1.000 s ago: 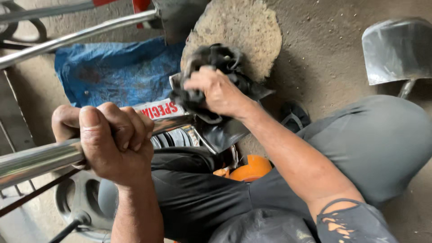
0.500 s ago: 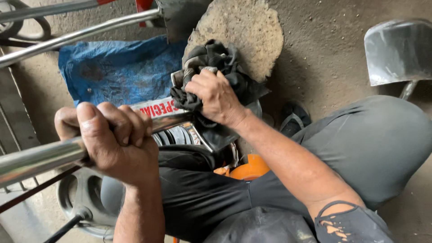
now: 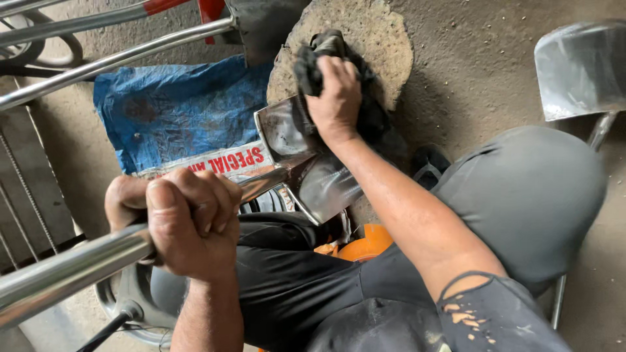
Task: The person sits on the floor and wipes the metal head of a long-handled tool with a dark cloth. They then use a handheld angle grinder to polish the metal head and shaft of the tool.
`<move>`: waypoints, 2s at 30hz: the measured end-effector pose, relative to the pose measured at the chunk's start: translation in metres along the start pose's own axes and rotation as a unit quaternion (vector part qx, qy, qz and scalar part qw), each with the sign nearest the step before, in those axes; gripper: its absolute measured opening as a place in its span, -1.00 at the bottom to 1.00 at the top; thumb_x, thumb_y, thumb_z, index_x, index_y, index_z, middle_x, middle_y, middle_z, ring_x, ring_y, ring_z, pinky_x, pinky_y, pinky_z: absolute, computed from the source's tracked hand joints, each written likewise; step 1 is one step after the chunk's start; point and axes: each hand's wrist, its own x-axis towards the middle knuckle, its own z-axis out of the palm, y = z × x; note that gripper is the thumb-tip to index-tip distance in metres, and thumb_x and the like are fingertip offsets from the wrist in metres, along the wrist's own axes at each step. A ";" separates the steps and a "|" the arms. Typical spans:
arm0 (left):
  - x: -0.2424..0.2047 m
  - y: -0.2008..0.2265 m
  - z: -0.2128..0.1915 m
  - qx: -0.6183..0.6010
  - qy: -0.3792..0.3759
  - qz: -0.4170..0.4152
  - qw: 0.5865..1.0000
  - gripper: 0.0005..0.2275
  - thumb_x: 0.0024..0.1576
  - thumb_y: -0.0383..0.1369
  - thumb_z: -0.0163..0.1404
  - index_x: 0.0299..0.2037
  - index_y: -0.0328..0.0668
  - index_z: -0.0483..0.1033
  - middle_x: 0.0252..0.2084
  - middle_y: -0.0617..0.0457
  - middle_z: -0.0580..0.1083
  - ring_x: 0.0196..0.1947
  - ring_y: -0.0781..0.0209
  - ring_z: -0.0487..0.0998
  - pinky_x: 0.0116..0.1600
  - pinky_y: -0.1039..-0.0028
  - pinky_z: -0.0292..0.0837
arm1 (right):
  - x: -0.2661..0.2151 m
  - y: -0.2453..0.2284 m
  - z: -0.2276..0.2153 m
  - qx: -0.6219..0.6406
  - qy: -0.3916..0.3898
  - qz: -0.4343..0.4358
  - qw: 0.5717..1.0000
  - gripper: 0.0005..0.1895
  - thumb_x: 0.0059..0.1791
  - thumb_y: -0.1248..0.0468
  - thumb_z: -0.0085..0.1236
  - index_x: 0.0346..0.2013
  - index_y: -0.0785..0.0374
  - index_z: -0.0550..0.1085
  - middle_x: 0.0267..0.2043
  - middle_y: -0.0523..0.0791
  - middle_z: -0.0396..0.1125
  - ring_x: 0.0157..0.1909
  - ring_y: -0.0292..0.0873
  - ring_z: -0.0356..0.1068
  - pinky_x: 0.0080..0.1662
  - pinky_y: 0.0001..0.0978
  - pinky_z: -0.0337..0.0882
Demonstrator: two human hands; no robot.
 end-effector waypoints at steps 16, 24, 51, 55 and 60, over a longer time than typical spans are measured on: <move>-0.012 -0.007 -0.022 -0.046 -0.067 -0.055 0.995 -0.65 0.53 -0.27 -0.23 -0.36 -0.15 0.09 -0.62 0.10 0.07 -0.70 0.36 0.06 -0.58 0.54 0.01 | -0.012 -0.043 -0.014 0.138 -0.023 -0.026 0.990 -0.61 -0.20 0.35 0.39 -0.12 0.28 0.46 -0.12 0.02 0.41 -0.03 0.14 0.40 0.03 -0.05 0.42; -0.005 -0.010 -0.010 -0.045 -0.014 -0.052 0.998 -0.63 0.53 -0.26 -0.17 -0.36 -0.17 0.12 -0.59 0.09 0.10 -0.69 0.37 0.09 -0.57 0.50 0.06 | -0.019 0.040 -0.042 -0.084 -0.137 0.060 0.985 -0.70 -0.21 0.37 0.34 -0.24 0.29 0.46 -0.19 0.04 0.43 -0.07 0.19 0.41 -0.10 0.05 0.37; 0.014 -0.020 0.016 0.080 0.006 0.143 0.987 -0.82 0.45 -0.43 -0.10 -0.22 -0.19 0.20 -0.56 0.08 0.19 -0.76 0.44 0.16 -0.64 0.51 0.12 | -0.113 0.024 -0.099 0.103 -0.154 -0.022 0.983 -0.64 -0.16 0.29 0.29 -0.08 0.24 0.52 -0.01 0.03 0.41 0.08 0.12 0.42 0.13 -0.12 0.44; 0.011 -0.016 0.014 0.070 0.019 0.114 0.991 -0.81 0.45 -0.46 -0.13 -0.24 -0.14 0.15 -0.62 0.10 0.18 -0.77 0.48 0.16 -0.64 0.52 0.12 | -0.107 0.073 -0.097 -0.079 -0.150 0.161 0.972 -0.71 -0.18 0.41 0.18 -0.15 0.24 0.50 -0.12 0.03 0.38 0.01 0.19 0.39 -0.02 0.01 0.39; 0.011 -0.012 0.020 0.056 -0.003 0.085 0.995 -0.72 0.48 -0.46 -0.06 -0.29 -0.20 0.14 -0.63 0.07 0.21 -0.75 0.44 0.19 -0.61 0.48 0.19 | -0.082 0.051 -0.099 -0.101 -0.126 0.164 0.973 -0.78 -0.11 0.41 0.19 -0.18 0.21 0.52 -0.11 0.01 0.40 -0.08 0.22 0.40 -0.12 0.05 0.39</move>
